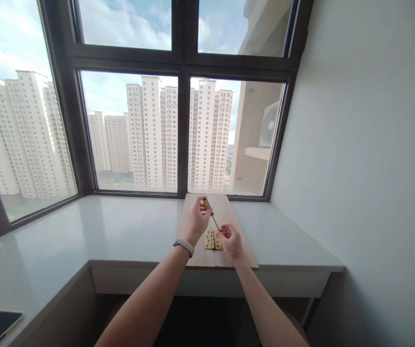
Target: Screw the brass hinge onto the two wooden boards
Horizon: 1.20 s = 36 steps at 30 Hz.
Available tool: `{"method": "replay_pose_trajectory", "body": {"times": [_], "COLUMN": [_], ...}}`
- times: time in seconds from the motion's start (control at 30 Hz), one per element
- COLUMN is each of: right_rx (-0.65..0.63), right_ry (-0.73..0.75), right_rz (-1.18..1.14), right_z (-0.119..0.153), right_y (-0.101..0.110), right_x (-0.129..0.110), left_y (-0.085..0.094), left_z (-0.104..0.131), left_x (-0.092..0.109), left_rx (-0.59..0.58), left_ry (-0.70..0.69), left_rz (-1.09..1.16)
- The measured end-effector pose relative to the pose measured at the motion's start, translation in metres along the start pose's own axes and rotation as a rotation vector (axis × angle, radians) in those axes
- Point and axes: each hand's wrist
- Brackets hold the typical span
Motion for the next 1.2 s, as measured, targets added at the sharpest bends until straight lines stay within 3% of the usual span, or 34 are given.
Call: {"method": "replay_pose_trajectory", "body": {"times": [0.2, 0.47, 0.8, 1.03, 1.2], "right_rx": [0.012, -0.042, -0.075, -0.116, -0.130], "right_ry": [0.021, -0.005, -0.051, -0.053, -0.051], "right_rz": [0.087, 0.009, 0.096, 0.164, 0.182], "right_z": [0.000, 0.000, 0.001, 0.000, 0.000], "right_y": [0.001, 0.000, 0.001, 0.002, 0.003], "right_x": [0.000, 0.002, 0.009, 0.001, -0.001], "left_y": [-0.003, -0.013, -0.018, -0.022, -0.022], "left_z": [-0.001, 0.002, 0.006, 0.003, 0.002], "left_x": [0.002, 0.002, -0.007, -0.022, -0.022], "left_rx": [-0.098, -0.175, -0.190, -0.171, -0.192], "left_ry": [-0.088, -0.139, -0.158, -0.131, -0.123], "left_rz": [-0.004, -0.048, -0.054, -0.058, -0.082]}}
Point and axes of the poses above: each hand's wrist, its own z-axis away from the middle knuckle, its own y-axis out of the back of the hand, x = y × z, and after that the axes turned 11 degrees about y, right-handed
